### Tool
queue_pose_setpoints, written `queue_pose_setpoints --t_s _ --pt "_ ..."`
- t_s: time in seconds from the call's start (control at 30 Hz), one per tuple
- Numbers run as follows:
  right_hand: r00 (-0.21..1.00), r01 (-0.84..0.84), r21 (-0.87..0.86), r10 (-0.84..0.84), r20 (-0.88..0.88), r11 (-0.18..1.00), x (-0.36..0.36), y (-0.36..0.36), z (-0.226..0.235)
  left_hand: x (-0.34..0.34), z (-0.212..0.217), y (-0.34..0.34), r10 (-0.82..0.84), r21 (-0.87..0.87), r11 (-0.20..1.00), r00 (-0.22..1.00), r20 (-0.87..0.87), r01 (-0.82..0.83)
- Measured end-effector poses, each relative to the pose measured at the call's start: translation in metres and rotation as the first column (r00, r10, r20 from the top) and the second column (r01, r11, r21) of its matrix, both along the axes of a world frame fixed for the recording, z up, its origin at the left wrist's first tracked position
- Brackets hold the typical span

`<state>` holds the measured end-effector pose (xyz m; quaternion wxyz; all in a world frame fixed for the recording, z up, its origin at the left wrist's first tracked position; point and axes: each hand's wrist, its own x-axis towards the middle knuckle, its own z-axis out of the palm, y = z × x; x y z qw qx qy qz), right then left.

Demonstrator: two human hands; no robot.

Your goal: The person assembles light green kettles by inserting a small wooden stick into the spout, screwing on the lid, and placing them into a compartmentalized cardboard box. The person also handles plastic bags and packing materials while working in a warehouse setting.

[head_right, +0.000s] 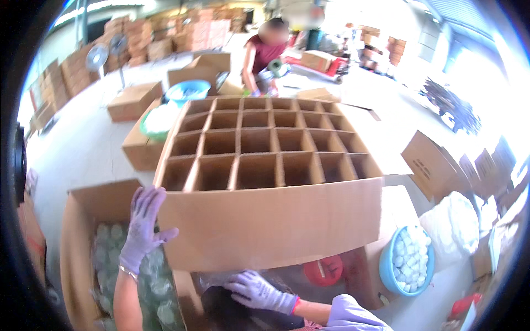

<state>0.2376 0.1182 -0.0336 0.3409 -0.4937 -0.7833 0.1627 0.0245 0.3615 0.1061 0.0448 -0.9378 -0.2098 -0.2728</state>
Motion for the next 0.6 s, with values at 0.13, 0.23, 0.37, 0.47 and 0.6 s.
queue_pose_setpoints --t_s 0.13,0.23,0.37,0.47,0.6 --pt "0.981 0.011 -0.015 -0.014 -0.192 1.000 -0.004 -0.031 -0.003 0.022 0.006 0.033 0.041 -0.068 0.996 0.978 -0.204 -0.055" --pt "0.819 0.048 -0.278 -0.198 -0.539 0.959 0.008 -0.050 -0.004 0.031 0.017 0.032 0.178 -0.118 0.968 0.934 -0.309 -0.223" --pt "0.289 -0.067 -0.530 -0.492 -0.821 0.845 0.038 -0.058 -0.049 0.079 0.054 -0.009 0.233 -0.064 0.968 0.964 -0.127 -0.243" --pt "0.170 -0.108 -0.524 -0.503 -0.847 0.845 0.054 -0.055 -0.058 0.111 0.101 -0.059 0.183 -0.163 0.971 0.983 0.021 -0.178" --pt "-0.097 -0.191 -0.363 -0.385 -0.918 0.912 0.085 -0.030 -0.081 0.180 0.180 -0.113 0.243 -0.084 0.966 0.970 -0.013 -0.244"
